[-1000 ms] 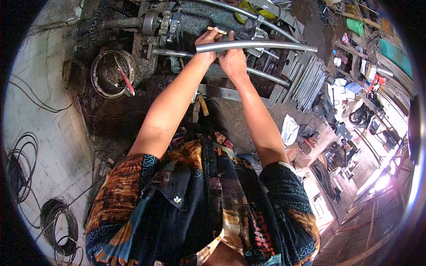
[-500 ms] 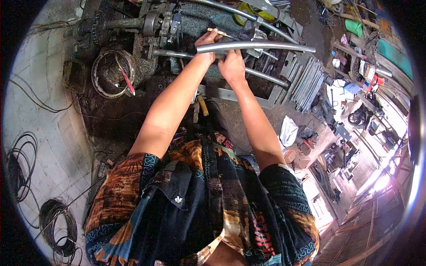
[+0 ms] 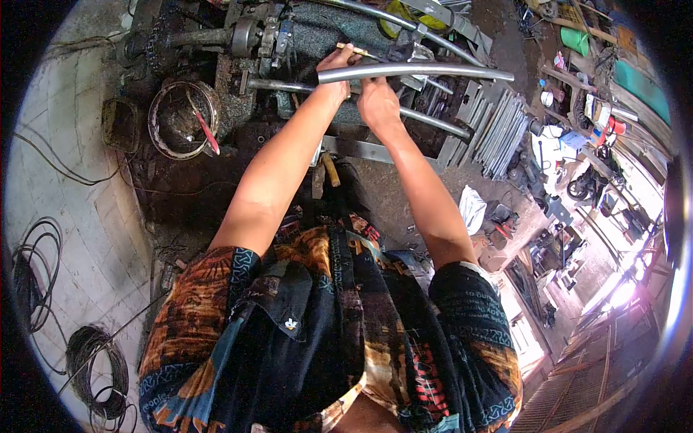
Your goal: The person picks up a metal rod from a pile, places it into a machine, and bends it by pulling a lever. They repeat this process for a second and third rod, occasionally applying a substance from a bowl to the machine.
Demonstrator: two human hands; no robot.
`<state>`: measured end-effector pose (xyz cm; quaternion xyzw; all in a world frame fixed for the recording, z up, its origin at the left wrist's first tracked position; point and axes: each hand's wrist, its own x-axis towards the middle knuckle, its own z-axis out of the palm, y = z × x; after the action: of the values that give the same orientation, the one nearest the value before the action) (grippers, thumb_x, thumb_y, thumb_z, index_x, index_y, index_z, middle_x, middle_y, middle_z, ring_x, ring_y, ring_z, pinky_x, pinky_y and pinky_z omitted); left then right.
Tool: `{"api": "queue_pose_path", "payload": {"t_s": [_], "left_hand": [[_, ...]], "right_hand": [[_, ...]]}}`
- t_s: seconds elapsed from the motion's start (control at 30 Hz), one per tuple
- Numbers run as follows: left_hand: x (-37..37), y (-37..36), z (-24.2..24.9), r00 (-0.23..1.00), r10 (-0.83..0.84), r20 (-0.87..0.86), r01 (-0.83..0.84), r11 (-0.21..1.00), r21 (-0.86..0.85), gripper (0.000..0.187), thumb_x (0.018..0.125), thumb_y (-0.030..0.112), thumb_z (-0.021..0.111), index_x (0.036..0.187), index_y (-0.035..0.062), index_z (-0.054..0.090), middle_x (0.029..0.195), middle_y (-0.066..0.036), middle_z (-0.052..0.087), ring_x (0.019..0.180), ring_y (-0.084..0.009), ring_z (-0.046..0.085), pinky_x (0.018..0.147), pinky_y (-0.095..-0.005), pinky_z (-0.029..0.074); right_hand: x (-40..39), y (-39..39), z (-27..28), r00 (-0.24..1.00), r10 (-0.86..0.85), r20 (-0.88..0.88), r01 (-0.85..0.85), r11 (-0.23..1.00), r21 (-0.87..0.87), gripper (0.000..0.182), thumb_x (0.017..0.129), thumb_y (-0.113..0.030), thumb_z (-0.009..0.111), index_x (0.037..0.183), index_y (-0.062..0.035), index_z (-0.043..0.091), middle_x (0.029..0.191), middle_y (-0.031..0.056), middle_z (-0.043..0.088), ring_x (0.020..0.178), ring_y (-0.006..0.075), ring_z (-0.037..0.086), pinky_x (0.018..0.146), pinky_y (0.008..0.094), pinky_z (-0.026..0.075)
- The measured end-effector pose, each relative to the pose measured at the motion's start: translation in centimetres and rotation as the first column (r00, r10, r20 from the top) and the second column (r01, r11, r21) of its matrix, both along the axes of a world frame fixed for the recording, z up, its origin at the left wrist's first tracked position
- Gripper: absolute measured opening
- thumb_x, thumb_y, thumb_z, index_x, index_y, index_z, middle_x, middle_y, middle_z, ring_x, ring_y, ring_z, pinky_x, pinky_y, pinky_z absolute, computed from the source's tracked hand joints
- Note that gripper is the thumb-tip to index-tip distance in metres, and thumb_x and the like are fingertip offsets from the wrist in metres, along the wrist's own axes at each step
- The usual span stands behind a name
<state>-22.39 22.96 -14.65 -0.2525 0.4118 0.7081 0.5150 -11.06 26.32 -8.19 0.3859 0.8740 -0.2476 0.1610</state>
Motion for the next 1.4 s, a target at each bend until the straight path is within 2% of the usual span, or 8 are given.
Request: {"api": "queue_pose_path", "payload": {"t_s": [0.17,0.3,0.47,0.67,0.87,1.0,1.2,1.4], "left_hand": [[0.0,0.4,1.1,0.998,0.053,0.033,-0.051,0.996,-0.069,0.014,0.087,0.01,0.074,0.095,0.0046,0.065,0.093,-0.009,0.069,0.088,-0.0196,0.066,0.083,-0.0323,0.056],[-0.1,0.2,2.0,0.998,0.057,0.04,-0.055,0.998,-0.038,0.016,0.085,0.01,0.076,0.095,0.0047,0.065,0.095,-0.009,0.067,0.091,-0.0206,0.063,0.087,-0.033,0.054],[0.0,0.1,0.8,0.999,0.045,0.03,-0.045,0.999,-0.004,0.02,0.084,0.013,0.078,0.096,0.0048,0.064,0.095,-0.008,0.067,0.092,-0.0208,0.063,0.087,-0.0331,0.054],[0.1,0.2,-0.3,1.0,0.016,0.017,-0.015,0.998,-0.063,0.024,0.083,0.015,0.079,0.098,0.0047,0.064,0.097,-0.009,0.067,0.094,-0.0217,0.065,0.091,-0.0346,0.054],[0.2,0.1,-0.7,1.0,0.01,-0.011,-0.01,1.0,-0.006,0.025,0.083,0.016,0.08,0.099,0.0042,0.064,0.095,-0.009,0.068,0.093,-0.0222,0.066,0.095,-0.0367,0.052],[0.3,0.2,-0.7,1.0,0.009,-0.024,-0.01,1.0,-0.028,0.022,0.085,0.016,0.078,0.098,0.0037,0.065,0.095,-0.009,0.069,0.093,-0.0221,0.066,0.093,-0.0365,0.052],[0.4,0.3,0.0,1.0,0.013,-0.025,-0.015,0.998,-0.056,0.02,0.087,0.014,0.076,0.099,0.0029,0.065,0.094,-0.009,0.069,0.091,-0.0217,0.067,0.09,-0.0346,0.054],[0.3,0.4,0.4,1.0,0.016,0.002,-0.015,0.997,-0.077,0.018,0.086,0.013,0.076,0.097,0.0036,0.066,0.093,-0.009,0.07,0.091,-0.021,0.067,0.088,-0.0333,0.055]], "right_hand": [[-1.4,-0.8,2.4,0.956,-0.268,-0.12,0.268,0.963,-0.019,0.074,0.083,-0.008,0.057,0.152,-0.0133,0.031,0.122,0.0306,0.055,0.096,0.0466,0.065,0.084,0.0518,0.055],[-1.6,-0.4,1.8,0.967,-0.186,-0.173,0.188,0.982,-0.006,0.075,0.083,-0.009,0.057,0.153,-0.0163,0.03,0.115,0.0343,0.058,0.094,0.0492,0.064,0.082,0.054,0.054],[-1.2,-0.8,0.7,0.99,-0.133,-0.052,0.134,0.991,0.022,0.076,0.083,-0.011,0.059,0.152,-0.0091,0.028,0.118,0.0345,0.056,0.096,0.0485,0.064,0.079,0.0527,0.055],[-1.3,-1.0,2.3,0.934,-0.341,-0.102,0.339,0.94,-0.042,0.076,0.082,-0.008,0.058,0.152,-0.0042,0.028,0.126,0.037,0.05,0.1,0.0501,0.062,0.084,0.0525,0.054],[-1.7,0.3,1.5,0.92,-0.362,-0.15,0.35,0.932,-0.097,0.074,0.08,-0.007,0.06,0.15,-0.0081,0.036,0.126,0.0341,0.054,0.109,0.0493,0.058,0.095,0.0515,0.049],[-1.2,0.6,0.3,0.943,-0.279,-0.184,0.272,0.96,-0.061,0.071,0.08,-0.007,0.059,0.148,-0.0103,0.039,0.125,0.0324,0.056,0.107,0.0486,0.059,0.092,0.0529,0.05],[-0.4,-0.4,0.3,0.979,-0.204,-0.004,0.203,0.977,-0.065,0.076,0.082,-0.007,0.059,0.152,-0.0102,0.031,0.125,0.0335,0.053,0.106,0.0493,0.06,0.091,0.0511,0.052],[-0.9,-0.2,0.9,0.911,-0.341,-0.233,0.342,0.939,-0.039,0.072,0.082,-0.009,0.058,0.15,-0.0071,0.034,0.121,0.0358,0.055,0.104,0.0497,0.06,0.088,0.0525,0.051]]}}
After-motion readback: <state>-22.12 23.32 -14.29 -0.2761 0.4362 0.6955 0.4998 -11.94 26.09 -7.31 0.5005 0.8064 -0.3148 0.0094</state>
